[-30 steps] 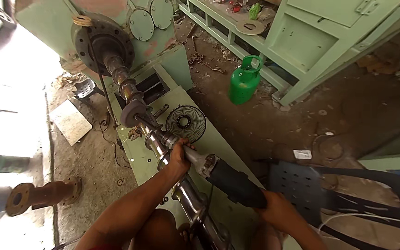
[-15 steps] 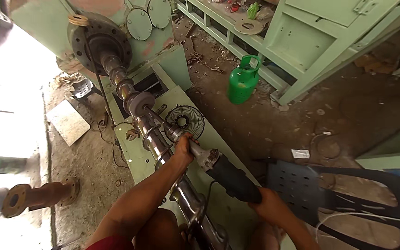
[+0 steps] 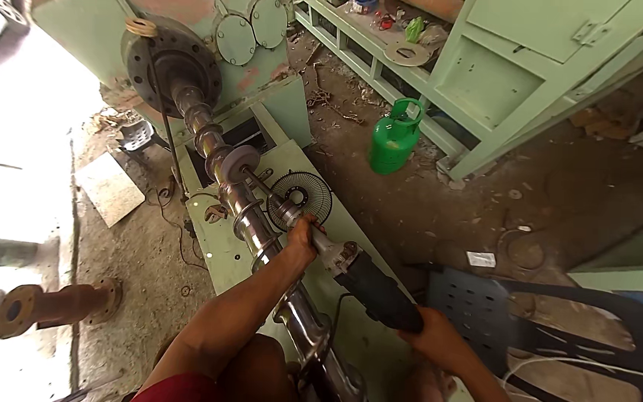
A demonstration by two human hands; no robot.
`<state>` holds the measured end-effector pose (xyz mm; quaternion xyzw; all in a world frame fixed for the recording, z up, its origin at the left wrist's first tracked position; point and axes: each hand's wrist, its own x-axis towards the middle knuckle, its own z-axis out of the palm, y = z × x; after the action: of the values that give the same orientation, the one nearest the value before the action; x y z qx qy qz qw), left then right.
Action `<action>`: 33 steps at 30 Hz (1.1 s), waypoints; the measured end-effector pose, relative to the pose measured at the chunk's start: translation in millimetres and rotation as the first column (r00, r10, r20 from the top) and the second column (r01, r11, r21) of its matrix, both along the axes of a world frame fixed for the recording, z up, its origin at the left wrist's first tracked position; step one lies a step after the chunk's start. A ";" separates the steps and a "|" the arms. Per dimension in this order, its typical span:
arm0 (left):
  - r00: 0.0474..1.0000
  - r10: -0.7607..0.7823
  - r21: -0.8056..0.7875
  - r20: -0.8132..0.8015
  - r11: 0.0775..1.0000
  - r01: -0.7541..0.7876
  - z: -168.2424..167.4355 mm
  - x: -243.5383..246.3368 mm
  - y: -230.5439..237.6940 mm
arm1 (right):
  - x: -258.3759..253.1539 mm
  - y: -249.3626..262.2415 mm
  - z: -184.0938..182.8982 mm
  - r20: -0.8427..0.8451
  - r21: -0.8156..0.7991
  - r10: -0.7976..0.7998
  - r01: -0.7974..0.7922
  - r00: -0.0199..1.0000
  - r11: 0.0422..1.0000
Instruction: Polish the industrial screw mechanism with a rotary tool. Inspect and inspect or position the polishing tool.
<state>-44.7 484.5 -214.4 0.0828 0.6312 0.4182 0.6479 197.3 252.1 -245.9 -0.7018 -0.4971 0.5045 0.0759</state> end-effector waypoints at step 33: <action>0.956 0.016 0.123 0.292 0.991 -0.054 35.2 -41.0 -40.6 | -19.9 -19.9 80.9 0.348 0.019 0.135 -0.151 0.928 0.988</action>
<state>-85.7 443.9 -179.2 0.0515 0.5022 0.4773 0.7192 177.4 232.2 -164.9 -0.7394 -0.5639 0.3662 -0.0338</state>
